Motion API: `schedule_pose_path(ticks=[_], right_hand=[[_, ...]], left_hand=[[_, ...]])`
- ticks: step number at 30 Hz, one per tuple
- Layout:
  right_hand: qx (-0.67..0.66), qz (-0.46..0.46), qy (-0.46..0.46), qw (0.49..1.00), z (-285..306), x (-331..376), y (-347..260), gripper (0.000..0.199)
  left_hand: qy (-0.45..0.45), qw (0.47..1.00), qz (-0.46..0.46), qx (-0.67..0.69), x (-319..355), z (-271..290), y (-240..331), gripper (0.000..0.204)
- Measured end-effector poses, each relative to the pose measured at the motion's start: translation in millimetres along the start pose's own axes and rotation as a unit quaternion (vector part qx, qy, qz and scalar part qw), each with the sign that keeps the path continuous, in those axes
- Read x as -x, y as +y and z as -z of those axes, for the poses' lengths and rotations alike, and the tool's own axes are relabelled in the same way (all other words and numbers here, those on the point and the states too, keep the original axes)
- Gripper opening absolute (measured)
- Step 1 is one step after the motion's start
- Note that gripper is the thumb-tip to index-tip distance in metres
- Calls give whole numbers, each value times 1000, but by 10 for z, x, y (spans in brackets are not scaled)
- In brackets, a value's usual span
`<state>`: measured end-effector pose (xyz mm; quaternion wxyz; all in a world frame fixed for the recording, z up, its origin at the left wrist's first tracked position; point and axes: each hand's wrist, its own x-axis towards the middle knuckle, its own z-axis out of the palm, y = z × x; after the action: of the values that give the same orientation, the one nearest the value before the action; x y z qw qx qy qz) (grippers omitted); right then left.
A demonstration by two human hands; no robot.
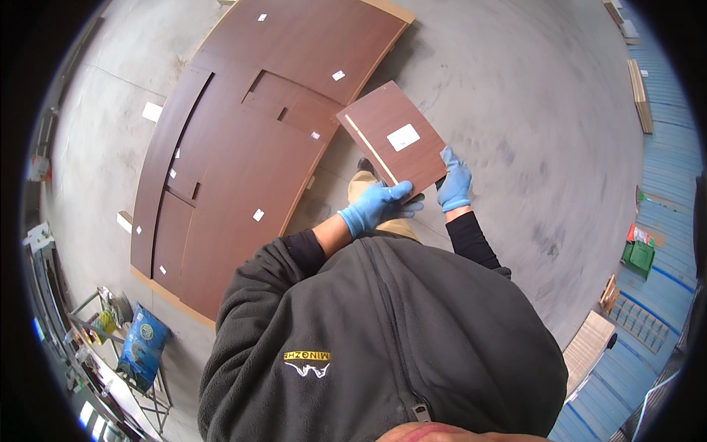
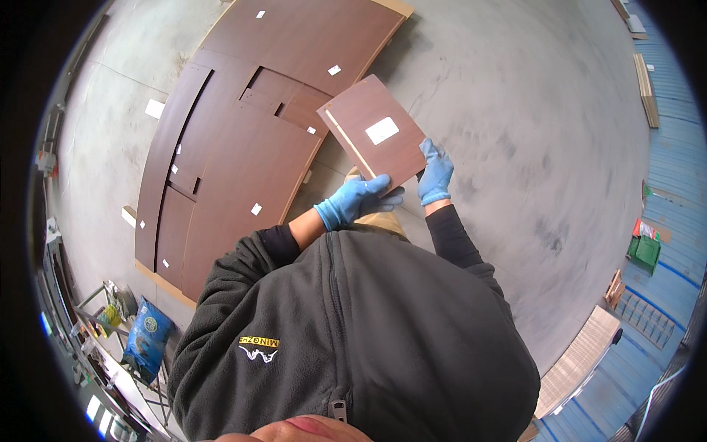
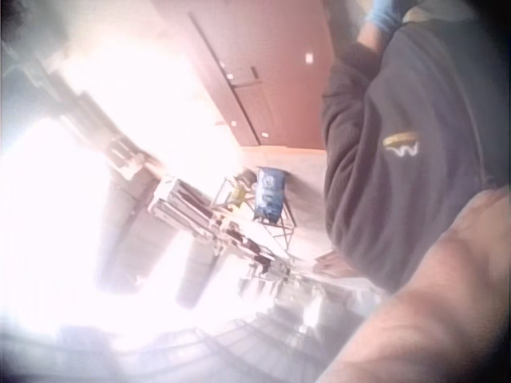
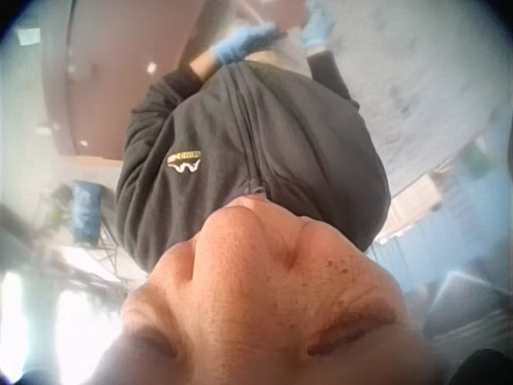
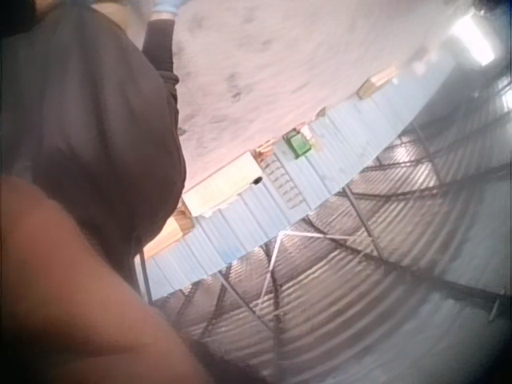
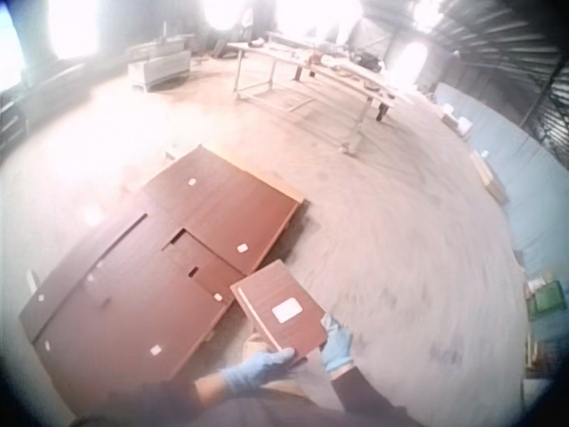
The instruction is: The person picks up brown wooden panels from a stack, places them on a larger panel on the floor, and wipes one panel with a cloth. The person then places the cleaned panel onto the larger panel and continues to arrange additional panels.
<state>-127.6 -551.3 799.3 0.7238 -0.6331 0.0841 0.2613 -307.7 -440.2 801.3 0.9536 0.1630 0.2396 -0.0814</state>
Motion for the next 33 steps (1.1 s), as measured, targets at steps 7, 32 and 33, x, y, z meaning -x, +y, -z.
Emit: schedule_pose_path(ticks=[7,32,33], right_hand=[[-29,-125,-124,984,-270,-993,-215,26],[34,-484,-216,847,-3134,-3042,4232,31],[15,-475,-253,843,-3268,-3249,4497,32]], left_hand=[[74,996,-38,7,-703,-70,582,52],[582,779,-130,195,-1126,3178,34,50],[578,774,-128,225,-1262,3254,-121,47]])
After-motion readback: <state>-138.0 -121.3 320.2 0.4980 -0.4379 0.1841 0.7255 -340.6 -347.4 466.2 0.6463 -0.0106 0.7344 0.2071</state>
